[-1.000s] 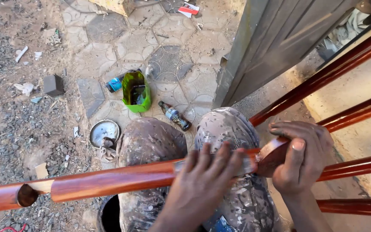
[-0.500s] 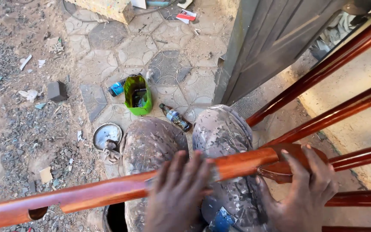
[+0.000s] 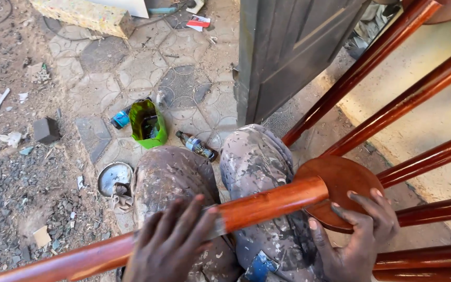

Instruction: Sanding a wooden furniture leg and applying a dark stain using a cloth.

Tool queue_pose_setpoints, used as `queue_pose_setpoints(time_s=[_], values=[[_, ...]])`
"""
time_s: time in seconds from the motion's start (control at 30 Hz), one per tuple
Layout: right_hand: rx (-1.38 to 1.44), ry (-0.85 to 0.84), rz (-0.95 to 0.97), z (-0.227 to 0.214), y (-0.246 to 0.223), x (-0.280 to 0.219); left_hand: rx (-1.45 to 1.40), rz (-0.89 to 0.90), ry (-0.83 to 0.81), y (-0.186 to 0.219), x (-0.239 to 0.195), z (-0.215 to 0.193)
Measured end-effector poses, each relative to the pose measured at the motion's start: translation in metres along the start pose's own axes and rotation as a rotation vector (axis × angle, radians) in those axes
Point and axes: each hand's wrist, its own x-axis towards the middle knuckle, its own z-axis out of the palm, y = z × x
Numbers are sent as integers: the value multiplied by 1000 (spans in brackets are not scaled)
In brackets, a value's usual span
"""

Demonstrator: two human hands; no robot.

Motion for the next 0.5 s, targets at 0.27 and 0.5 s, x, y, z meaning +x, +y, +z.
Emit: queue_pose_setpoints(time_s=[0.27, 0.5], values=[[169, -177, -85, 8, 25, 19, -35, -33, 33, 70, 63, 13], [272, -277, -75, -13, 55, 26, -462, 133, -101, 89, 127, -11]])
